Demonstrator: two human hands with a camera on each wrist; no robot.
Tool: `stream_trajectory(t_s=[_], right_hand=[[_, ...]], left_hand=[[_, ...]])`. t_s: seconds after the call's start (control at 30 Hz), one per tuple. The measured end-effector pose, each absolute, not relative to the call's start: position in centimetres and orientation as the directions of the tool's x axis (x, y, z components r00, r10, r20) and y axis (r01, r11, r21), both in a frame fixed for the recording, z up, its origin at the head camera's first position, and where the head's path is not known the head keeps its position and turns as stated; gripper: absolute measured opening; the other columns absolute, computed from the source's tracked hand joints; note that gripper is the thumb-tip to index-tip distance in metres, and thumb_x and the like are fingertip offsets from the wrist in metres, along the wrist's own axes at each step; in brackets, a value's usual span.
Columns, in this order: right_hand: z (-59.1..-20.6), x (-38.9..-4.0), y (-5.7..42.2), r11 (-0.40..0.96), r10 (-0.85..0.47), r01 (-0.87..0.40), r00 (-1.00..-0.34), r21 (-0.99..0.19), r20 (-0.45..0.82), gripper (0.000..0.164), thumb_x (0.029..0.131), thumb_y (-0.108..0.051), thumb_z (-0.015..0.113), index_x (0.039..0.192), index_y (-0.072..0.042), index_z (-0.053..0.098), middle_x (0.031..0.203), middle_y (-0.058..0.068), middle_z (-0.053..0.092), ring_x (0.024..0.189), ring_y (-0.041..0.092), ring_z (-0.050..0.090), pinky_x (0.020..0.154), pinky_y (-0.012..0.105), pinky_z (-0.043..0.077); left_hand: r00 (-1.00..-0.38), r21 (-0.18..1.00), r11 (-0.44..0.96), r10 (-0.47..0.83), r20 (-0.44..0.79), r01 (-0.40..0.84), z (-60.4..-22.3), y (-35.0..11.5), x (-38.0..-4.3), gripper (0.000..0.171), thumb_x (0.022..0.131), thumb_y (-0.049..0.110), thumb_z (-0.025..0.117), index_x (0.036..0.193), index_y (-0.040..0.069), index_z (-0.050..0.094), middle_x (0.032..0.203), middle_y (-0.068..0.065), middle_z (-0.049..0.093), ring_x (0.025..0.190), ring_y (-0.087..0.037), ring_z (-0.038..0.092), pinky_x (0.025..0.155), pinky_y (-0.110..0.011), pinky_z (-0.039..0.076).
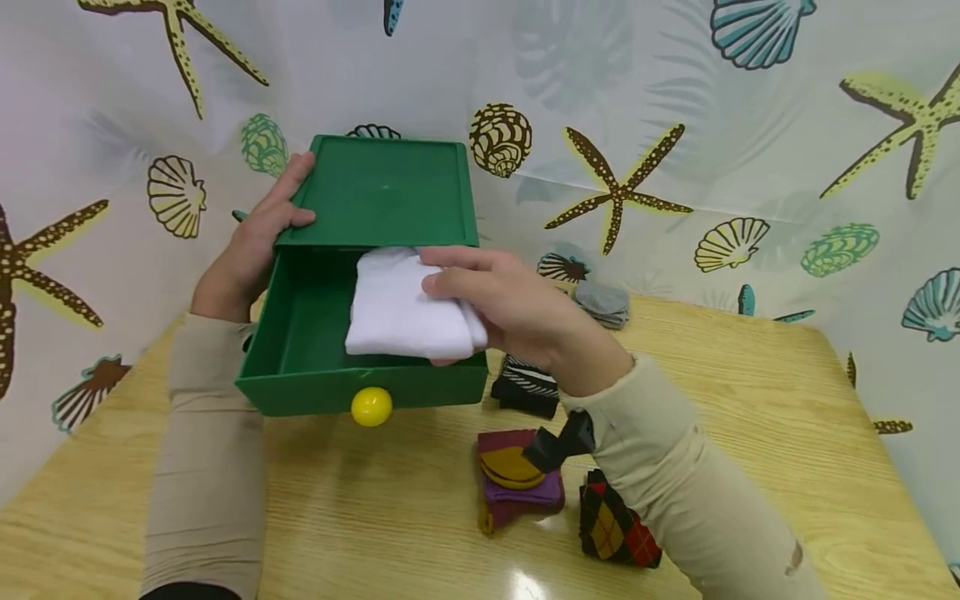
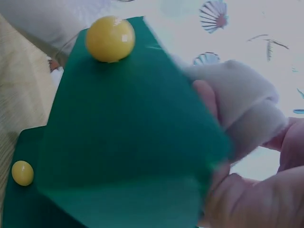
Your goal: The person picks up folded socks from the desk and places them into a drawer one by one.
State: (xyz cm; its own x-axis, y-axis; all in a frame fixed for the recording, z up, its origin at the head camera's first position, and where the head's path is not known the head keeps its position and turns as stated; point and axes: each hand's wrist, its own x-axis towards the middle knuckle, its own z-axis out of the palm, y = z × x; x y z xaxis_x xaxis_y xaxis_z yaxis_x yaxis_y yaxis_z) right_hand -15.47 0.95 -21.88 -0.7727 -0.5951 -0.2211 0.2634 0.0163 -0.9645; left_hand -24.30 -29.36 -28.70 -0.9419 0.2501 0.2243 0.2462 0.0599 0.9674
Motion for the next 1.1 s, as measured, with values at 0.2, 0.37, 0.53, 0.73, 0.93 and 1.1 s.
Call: stream_trajectory(t_s=[0.2, 0.37, 0.53, 0.73, 0.93, 1.1], right_hand=[[-22.0, -16.0, -1.6, 0.108, -0.571, 0.211, -0.787, -0.971, -0.234, 0.057, 0.101, -0.005, 0.055, 0.156, -0.009, 0.038, 0.142, 0.012, 0.044, 0.107, 0.028, 0.057, 0.082, 0.042, 0.056], [-22.7, -16.1, -3.5, 0.255, -0.623, 0.099, -0.744, -0.962, -0.242, 0.060, 0.101, -0.003, 0.055, 0.157, -0.011, 0.036, 0.155, 0.009, 0.035, 0.118, 0.024, 0.049, 0.094, 0.036, 0.047], [-23.0, -15.8, -4.1, 0.462, -0.682, -0.149, -0.690, -0.874, -0.243, 0.065, 0.100, -0.013, 0.058, 0.160, -0.019, 0.033, 0.162, 0.002, 0.029, 0.126, 0.015, 0.044, 0.099, 0.028, 0.040], [-22.1, -15.0, -3.5, 0.627, -0.637, -0.358, -0.747, -0.692, -0.191, 0.052, 0.103, -0.027, 0.056, 0.153, -0.017, 0.046, 0.108, 0.006, 0.063, 0.073, 0.014, 0.056, 0.075, 0.028, 0.046], [-21.6, -14.5, -3.7, 0.628, -0.659, -0.419, -0.734, -0.656, -0.162, 0.049, 0.102, -0.024, 0.059, 0.149, -0.013, 0.051, 0.097, 0.003, 0.065, 0.074, 0.014, 0.058, 0.074, 0.027, 0.047], [-22.1, -14.7, -3.8, 0.543, -0.729, -0.441, -0.670, -0.715, -0.140, 0.048, 0.102, -0.022, 0.058, 0.149, -0.013, 0.051, 0.129, 0.007, 0.063, 0.107, 0.013, 0.060, 0.086, 0.025, 0.048]], left_hand=[[-0.940, 0.967, 0.059, 0.255, 0.227, 0.249, -28.6, -29.4, -24.5, 0.070, 0.100, 0.013, 0.032, 0.164, 0.021, 0.005, 0.166, 0.012, -0.015, 0.147, -0.003, -0.016, 0.116, -0.035, -0.009], [-0.938, 0.966, 0.043, 0.255, 0.235, 0.254, -28.5, -29.4, -24.4, 0.071, 0.100, 0.012, 0.033, 0.164, 0.019, 0.005, 0.166, 0.010, -0.016, 0.147, -0.002, -0.016, 0.115, -0.031, -0.009], [-0.937, 0.966, 0.030, 0.253, 0.242, 0.257, -28.6, -29.3, -24.2, 0.071, 0.100, 0.011, 0.034, 0.164, 0.017, 0.005, 0.166, 0.009, -0.017, 0.146, -0.001, -0.016, 0.114, -0.027, -0.008], [-0.931, 0.962, 0.013, 0.256, 0.259, 0.271, -28.6, -29.1, -24.4, 0.072, 0.099, 0.010, 0.034, 0.164, 0.015, 0.005, 0.167, 0.007, -0.016, 0.147, -0.002, -0.016, 0.114, -0.026, -0.007], [-0.936, 0.964, 0.042, 0.253, 0.244, 0.263, -28.5, -29.1, -24.3, 0.072, 0.099, 0.011, 0.034, 0.164, 0.018, 0.005, 0.167, 0.009, -0.017, 0.147, -0.002, -0.016, 0.114, -0.029, -0.007], [-0.936, 0.966, 0.034, 0.257, 0.240, 0.257, -28.6, -29.2, -24.2, 0.072, 0.100, 0.013, 0.034, 0.164, 0.019, 0.004, 0.166, 0.010, -0.017, 0.146, -0.001, -0.016, 0.115, -0.029, -0.006]])
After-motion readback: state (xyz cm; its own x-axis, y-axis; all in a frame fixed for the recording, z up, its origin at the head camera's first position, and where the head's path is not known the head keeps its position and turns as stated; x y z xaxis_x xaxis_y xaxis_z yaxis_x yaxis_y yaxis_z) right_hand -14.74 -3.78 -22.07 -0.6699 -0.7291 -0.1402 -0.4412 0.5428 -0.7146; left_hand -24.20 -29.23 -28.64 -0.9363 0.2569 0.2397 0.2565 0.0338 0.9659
